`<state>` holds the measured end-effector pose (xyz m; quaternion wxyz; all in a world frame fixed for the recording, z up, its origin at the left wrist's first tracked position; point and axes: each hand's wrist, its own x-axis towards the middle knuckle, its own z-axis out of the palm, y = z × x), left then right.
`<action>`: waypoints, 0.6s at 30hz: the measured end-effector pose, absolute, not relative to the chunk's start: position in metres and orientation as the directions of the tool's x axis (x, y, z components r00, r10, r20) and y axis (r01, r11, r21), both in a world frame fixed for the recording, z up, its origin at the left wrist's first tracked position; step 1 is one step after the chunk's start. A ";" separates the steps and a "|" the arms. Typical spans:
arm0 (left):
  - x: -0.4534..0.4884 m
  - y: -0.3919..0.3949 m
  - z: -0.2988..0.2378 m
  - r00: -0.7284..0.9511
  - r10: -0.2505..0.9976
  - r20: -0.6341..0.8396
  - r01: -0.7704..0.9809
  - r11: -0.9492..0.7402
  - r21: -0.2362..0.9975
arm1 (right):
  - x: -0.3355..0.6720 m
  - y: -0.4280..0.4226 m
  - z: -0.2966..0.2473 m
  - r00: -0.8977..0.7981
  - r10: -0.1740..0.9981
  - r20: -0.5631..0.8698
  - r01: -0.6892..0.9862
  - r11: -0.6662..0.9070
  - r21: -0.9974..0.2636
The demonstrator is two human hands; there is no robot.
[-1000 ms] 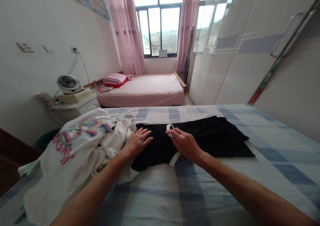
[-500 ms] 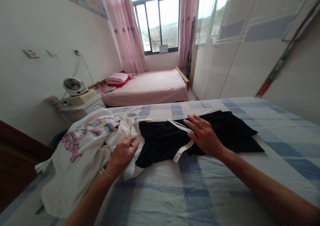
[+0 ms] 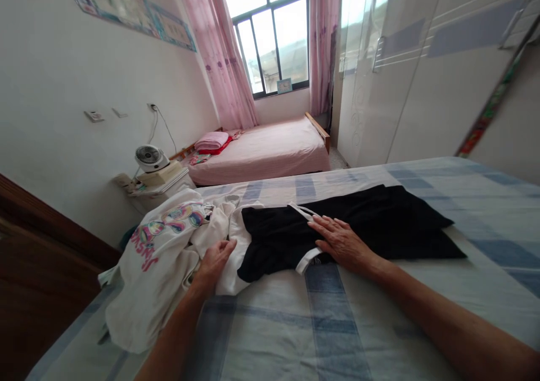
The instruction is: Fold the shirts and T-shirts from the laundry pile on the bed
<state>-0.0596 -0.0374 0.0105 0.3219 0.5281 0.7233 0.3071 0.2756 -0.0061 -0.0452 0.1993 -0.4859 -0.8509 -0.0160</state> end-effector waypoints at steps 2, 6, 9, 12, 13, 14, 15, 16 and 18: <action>-0.057 -0.039 0.014 -0.160 0.926 -0.342 0.291 0.375 0.880 | 0.275 -0.007 -0.044 -0.447 0.823 0.350 0.830 0.528 -0.181; -0.049 -0.044 0.014 0.071 0.853 -0.518 -0.004 0.519 0.855 | 0.273 -0.008 -0.042 -0.442 0.825 0.354 0.821 0.530 -0.211; -0.042 -0.043 0.011 0.058 0.870 -0.489 0.070 0.485 0.872 | 0.273 -0.010 -0.039 -0.438 0.831 0.343 0.826 0.523 -0.210; -0.035 -0.040 0.009 -0.060 0.912 -0.406 0.170 0.410 0.896 | 0.272 -0.011 -0.038 -0.436 0.840 0.325 0.830 0.514 -0.215; -0.034 -0.039 0.008 -0.101 0.918 -0.383 0.190 0.395 0.899 | 0.272 -0.011 -0.037 -0.436 0.840 0.321 0.829 0.514 -0.219; -0.032 -0.039 0.009 -0.131 0.922 -0.365 0.196 0.384 0.902 | 0.272 -0.011 -0.037 -0.437 0.840 0.321 0.827 0.516 -0.223; -0.032 -0.038 0.009 -0.144 0.924 -0.354 0.187 0.377 0.907 | 0.272 -0.011 -0.037 -0.437 0.840 0.322 0.825 0.517 -0.227; -0.031 -0.037 0.010 -0.136 0.925 -0.355 0.162 0.375 0.913 | 0.272 -0.011 -0.038 -0.436 0.839 0.324 0.824 0.517 -0.232; -0.032 -0.037 0.009 -0.066 0.921 -0.383 0.106 0.388 0.916 | 0.272 -0.011 -0.038 -0.434 0.838 0.330 0.820 0.519 -0.239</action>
